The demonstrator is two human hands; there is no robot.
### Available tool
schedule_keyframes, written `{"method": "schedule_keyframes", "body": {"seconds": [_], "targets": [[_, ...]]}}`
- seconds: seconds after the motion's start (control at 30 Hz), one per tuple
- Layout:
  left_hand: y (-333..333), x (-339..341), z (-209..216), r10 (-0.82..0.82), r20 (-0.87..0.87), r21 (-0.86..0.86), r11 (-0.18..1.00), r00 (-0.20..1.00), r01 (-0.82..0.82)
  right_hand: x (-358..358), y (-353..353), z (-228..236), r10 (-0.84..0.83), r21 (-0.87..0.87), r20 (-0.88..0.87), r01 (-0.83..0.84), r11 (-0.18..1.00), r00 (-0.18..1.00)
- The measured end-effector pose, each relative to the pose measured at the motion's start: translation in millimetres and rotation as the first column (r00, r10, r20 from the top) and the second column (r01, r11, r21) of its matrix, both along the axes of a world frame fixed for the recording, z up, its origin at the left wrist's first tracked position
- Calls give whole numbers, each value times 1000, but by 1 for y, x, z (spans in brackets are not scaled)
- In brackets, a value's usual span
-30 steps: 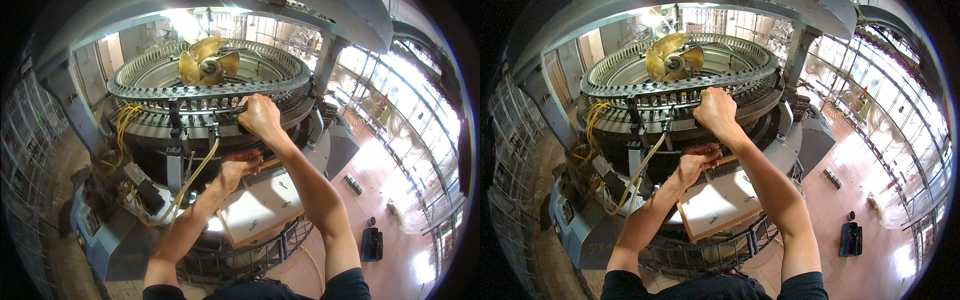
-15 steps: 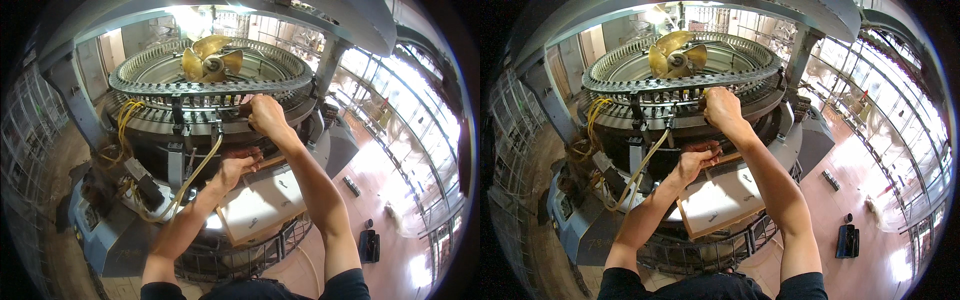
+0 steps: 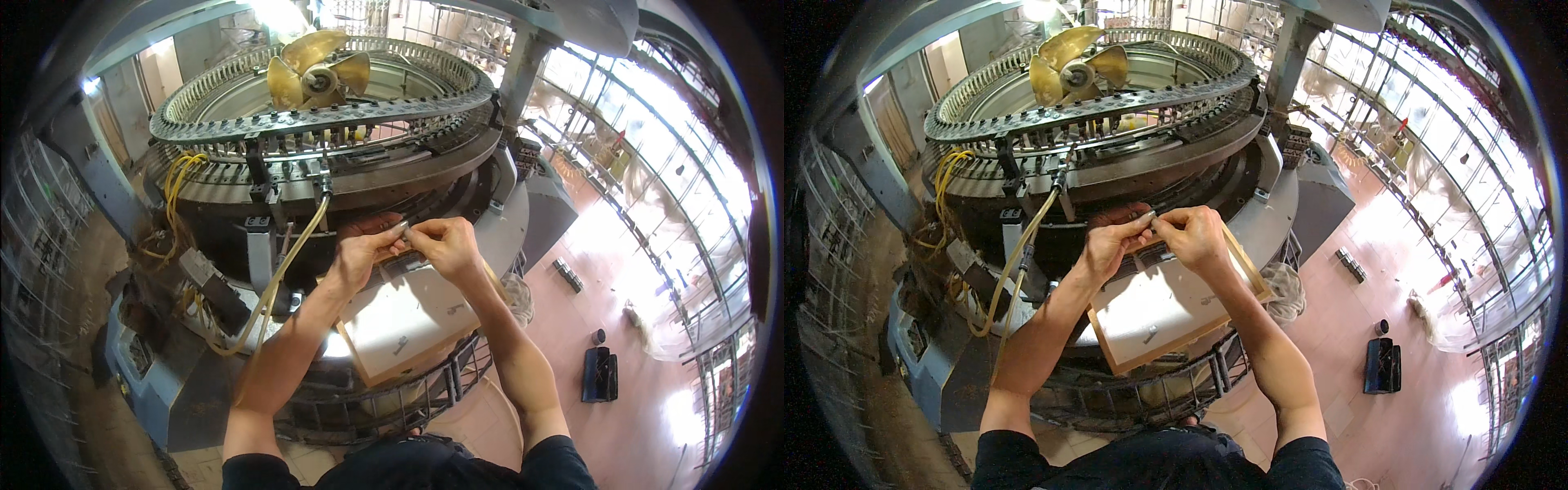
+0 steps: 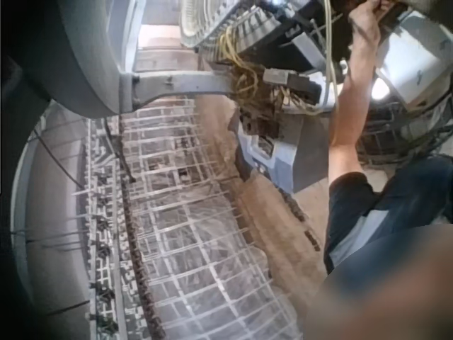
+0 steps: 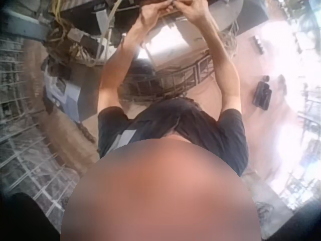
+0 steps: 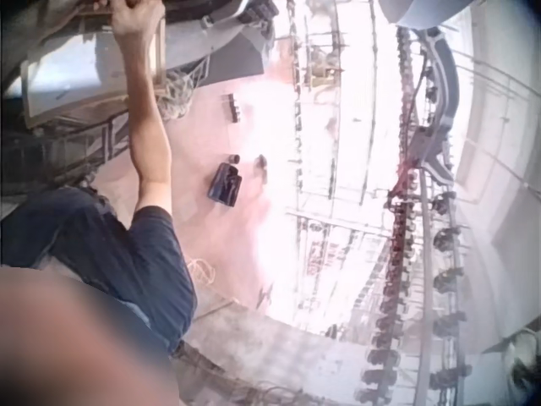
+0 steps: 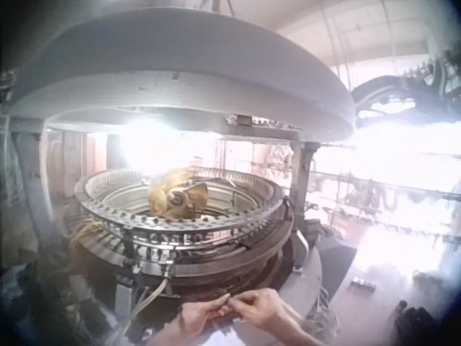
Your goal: The person assembles a large circular industrial machine by inserting small metal pins into slots around its perimeter. They use a screwdriver to tighten components and repeatedly place pins into the machine's ring structure.
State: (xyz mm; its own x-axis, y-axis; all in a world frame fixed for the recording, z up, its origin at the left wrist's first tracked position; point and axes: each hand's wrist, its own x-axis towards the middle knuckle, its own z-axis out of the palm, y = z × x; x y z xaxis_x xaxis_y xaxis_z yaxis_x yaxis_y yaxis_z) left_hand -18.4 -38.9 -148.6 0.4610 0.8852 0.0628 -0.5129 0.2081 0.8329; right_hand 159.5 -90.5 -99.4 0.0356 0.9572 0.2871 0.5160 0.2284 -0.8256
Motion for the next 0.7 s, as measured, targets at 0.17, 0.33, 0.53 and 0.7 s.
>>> {"method": "schedule_keyframes", "body": {"seconds": [0.17,0.33,0.53,0.7], "targets": [[-1,1,-1,28,-47,25,999,998,-27,3,2,-8,-10,-4,-101,10,1000,995],[1,1,-1,13,5,30,999,1000,-13,6,-6,10,-77,6,-131,79,997,988],[5,2,-1,37,42,40,998,998,-39,-9,17,73,-102,401,30,81,912,994],[7,3,-5,50,-21,23,998,999,-50,-43,72,99,-146,317,201,77,945,969]]}}
